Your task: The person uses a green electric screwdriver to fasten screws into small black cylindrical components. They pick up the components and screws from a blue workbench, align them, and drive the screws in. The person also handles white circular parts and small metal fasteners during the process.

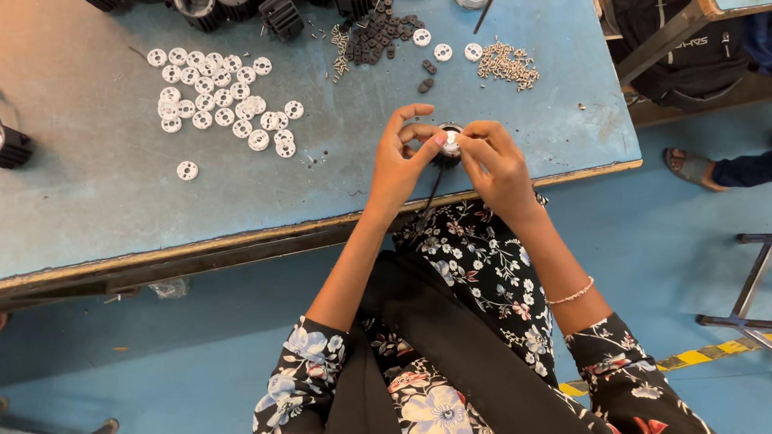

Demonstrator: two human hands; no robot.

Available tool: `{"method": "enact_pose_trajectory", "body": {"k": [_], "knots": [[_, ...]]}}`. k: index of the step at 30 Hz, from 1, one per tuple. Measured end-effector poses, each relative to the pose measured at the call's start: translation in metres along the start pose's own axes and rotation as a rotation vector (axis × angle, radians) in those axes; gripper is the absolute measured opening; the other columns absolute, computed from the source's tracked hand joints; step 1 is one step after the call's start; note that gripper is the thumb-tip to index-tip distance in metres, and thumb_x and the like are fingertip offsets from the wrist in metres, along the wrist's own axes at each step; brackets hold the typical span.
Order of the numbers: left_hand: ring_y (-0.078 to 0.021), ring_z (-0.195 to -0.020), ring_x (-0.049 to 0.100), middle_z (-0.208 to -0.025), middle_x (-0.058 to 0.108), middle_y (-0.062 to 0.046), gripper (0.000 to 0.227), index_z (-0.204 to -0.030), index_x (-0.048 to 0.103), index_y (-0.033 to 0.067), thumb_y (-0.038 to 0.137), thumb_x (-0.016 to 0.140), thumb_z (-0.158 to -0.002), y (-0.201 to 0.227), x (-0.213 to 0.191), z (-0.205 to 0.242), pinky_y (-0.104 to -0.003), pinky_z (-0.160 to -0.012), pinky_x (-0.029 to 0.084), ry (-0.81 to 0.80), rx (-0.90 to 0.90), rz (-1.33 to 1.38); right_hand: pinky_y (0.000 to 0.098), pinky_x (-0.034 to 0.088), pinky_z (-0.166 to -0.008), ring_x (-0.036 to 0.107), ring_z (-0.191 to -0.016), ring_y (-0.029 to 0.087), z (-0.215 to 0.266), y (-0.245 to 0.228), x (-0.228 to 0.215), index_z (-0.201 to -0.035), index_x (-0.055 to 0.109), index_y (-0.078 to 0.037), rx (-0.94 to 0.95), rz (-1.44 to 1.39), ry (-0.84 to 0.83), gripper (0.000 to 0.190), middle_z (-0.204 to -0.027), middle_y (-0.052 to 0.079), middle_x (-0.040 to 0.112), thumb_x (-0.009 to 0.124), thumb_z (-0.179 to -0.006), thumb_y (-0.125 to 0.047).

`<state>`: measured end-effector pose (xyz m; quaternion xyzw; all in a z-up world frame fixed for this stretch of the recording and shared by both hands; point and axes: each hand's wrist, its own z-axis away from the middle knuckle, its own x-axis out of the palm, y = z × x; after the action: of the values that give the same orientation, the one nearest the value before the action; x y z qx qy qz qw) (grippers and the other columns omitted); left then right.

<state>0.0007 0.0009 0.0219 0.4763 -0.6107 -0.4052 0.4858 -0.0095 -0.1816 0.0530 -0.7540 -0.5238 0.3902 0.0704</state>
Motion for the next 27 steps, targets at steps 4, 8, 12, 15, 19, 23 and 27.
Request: {"method": "enact_pose_trajectory", "body": {"k": [4,8,12,15,19,23,27], "knots": [[-0.0002,-0.078,0.059,-0.096,0.076,-0.001,0.05,-0.134,0.055,0.0057,0.017,0.079,-0.091,0.003,-0.001,-0.004,-0.018,-0.063,0.037,-0.018,-0.006,0.029,0.0292,0.058,-0.08,0.068,-0.094,0.014,0.0,0.002,0.002,-0.11,0.065,-0.001,0.195,-0.169,0.011,0.015,-0.114,0.008,0.065,0.069,-0.097,0.007],[-0.0001,-0.077,0.062,-0.096,0.076,0.0,0.052,-0.134,0.054,0.0062,0.017,0.08,-0.09,0.006,0.0,-0.003,-0.017,-0.062,0.038,-0.016,-0.005,0.014,0.026,0.055,-0.086,0.062,-0.105,0.012,-0.007,0.011,-0.008,-0.122,0.059,0.001,0.423,-0.641,-0.122,0.022,-0.116,0.006,0.064,0.064,-0.1,0.0],[0.0001,-0.077,0.062,-0.095,0.076,0.0,0.05,-0.131,0.056,0.0056,0.017,0.081,-0.089,0.003,0.002,-0.004,-0.017,-0.058,0.035,-0.022,0.019,-0.046,0.0244,0.055,-0.079,0.063,-0.102,0.011,-0.012,0.019,-0.013,-0.125,0.06,0.003,0.504,-0.733,-0.194,0.027,-0.112,0.007,0.066,0.065,-0.101,-0.007],[0.0001,-0.078,0.062,-0.095,0.077,0.002,0.041,-0.125,0.064,0.0054,0.021,0.079,-0.09,0.002,0.003,-0.005,-0.019,-0.058,0.034,-0.015,0.025,-0.129,0.0241,0.054,-0.077,0.064,-0.097,0.01,-0.013,0.021,-0.012,-0.124,0.064,0.004,0.524,-0.728,-0.195,0.026,-0.109,0.007,0.069,0.067,-0.102,-0.01],[-0.0063,-0.079,0.056,-0.092,0.077,0.002,0.026,-0.111,0.078,0.0083,0.024,0.078,-0.09,0.008,0.001,-0.004,-0.024,-0.064,0.037,-0.023,0.053,-0.344,0.0234,0.054,-0.074,0.065,-0.092,0.009,-0.011,0.023,-0.008,-0.12,0.067,0.005,0.506,-0.706,-0.163,0.022,-0.106,0.007,0.071,0.067,-0.103,-0.01],[-0.0125,-0.082,0.057,-0.088,0.076,0.001,0.022,-0.105,0.08,0.0108,0.025,0.078,-0.088,0.016,0.003,-0.001,-0.029,-0.076,0.047,0.017,0.108,-0.452,0.0229,0.054,-0.072,0.063,-0.089,0.008,-0.011,0.025,-0.005,-0.119,0.067,0.005,0.506,-0.693,-0.15,0.022,-0.104,0.007,0.071,0.066,-0.103,-0.009],[-0.0151,-0.081,0.056,-0.086,0.076,-0.001,0.018,-0.1,0.078,0.0081,0.021,0.079,-0.087,0.021,0.005,-0.002,-0.03,-0.075,0.049,0.049,0.128,-0.496,0.0225,0.054,-0.07,0.063,-0.086,0.008,-0.013,0.025,-0.005,-0.119,0.068,0.005,0.53,-0.661,-0.145,0.021,-0.1,0.006,0.071,0.066,-0.103,-0.009]]}}
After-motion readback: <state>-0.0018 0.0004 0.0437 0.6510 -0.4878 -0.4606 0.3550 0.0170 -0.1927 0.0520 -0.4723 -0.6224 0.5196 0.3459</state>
